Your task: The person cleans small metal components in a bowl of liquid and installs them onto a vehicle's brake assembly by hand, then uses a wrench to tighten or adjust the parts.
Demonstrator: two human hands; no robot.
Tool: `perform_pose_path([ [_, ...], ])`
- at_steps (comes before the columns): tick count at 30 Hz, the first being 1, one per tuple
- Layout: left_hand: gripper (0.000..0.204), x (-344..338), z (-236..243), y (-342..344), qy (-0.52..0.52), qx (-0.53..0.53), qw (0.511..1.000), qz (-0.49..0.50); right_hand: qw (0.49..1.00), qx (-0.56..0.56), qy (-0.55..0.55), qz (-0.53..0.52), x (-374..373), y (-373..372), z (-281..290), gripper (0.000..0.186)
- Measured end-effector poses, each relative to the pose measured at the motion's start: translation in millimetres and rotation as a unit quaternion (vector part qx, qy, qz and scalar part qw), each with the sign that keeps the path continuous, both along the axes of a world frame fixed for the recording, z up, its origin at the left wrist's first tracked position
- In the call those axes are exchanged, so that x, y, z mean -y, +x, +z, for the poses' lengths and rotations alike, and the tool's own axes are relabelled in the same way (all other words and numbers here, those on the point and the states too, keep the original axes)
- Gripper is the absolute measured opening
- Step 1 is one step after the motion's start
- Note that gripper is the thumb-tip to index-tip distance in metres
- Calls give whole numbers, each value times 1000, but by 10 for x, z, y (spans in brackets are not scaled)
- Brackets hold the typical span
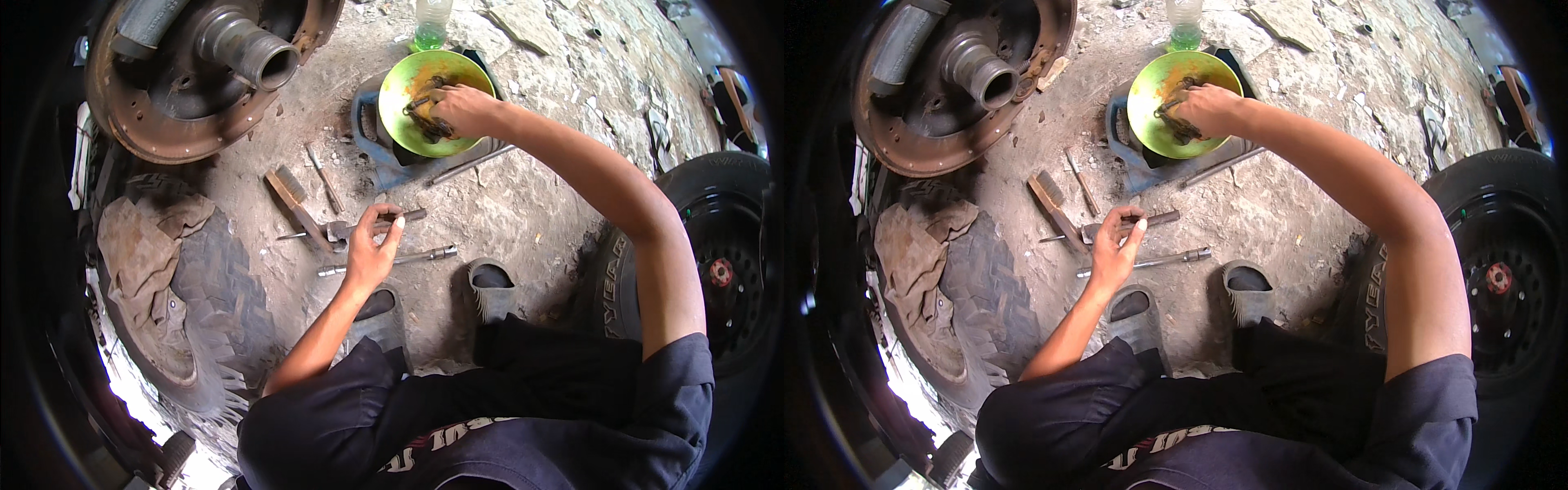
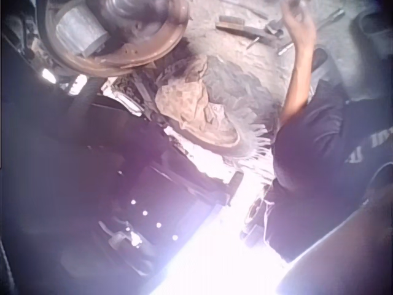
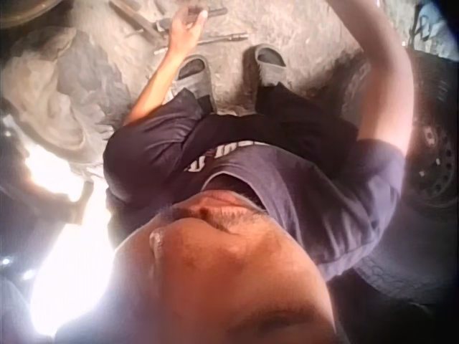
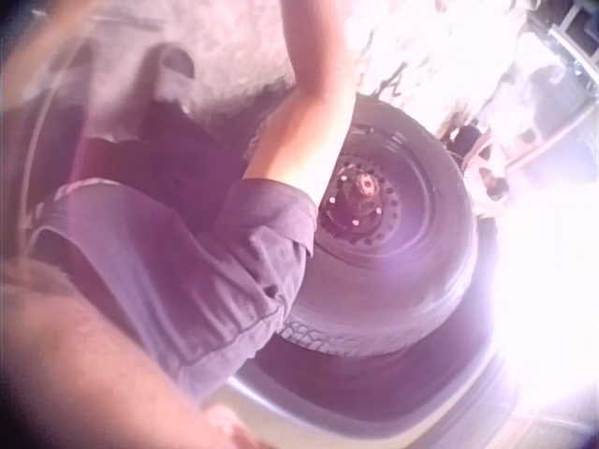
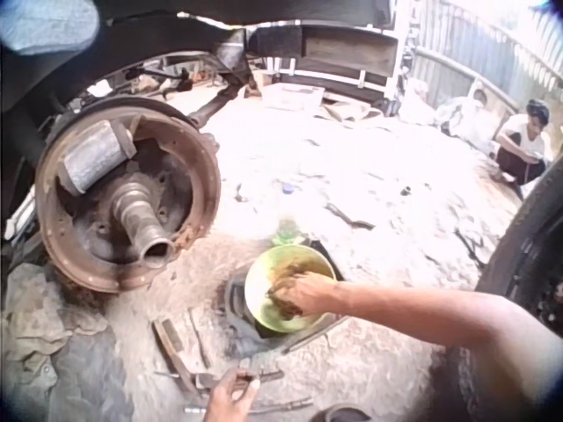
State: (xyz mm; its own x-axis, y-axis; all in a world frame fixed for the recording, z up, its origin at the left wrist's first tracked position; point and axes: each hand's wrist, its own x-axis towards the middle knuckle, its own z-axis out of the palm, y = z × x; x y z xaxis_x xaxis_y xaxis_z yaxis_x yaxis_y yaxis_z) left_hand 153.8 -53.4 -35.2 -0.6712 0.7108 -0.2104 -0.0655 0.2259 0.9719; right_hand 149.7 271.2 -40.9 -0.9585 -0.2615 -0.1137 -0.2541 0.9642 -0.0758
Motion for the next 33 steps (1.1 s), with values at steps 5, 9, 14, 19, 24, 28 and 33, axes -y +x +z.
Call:
perform_pose_path([
  [5,19,-111,139,8,-3,-9,1000,4,986,-4,-126,-111,23,-90,173,21],
  [9,18,-168,51,66,-7,6,1000,15,988,63,-25,-136,290,-188,76,25],
  [14,18,-255,132,88,2,14,1000,-3,973,63,-45,-216,370,-209,-11,29],
  [19,20,-206,332,-208,13,7,998,53,896,67,-392,-196,293,-10,369,29],
  [24,28,-291,636,-466,73,29,993,87,717,241,-622,-203,563,195,930,29],
  [28,30,-316,777,-392,135,108,980,100,729,250,-610,-183,751,237,1117,27],
  [33,25,-242,810,-368,156,78,978,117,761,209,-596,-144,863,225,1212,28],
])
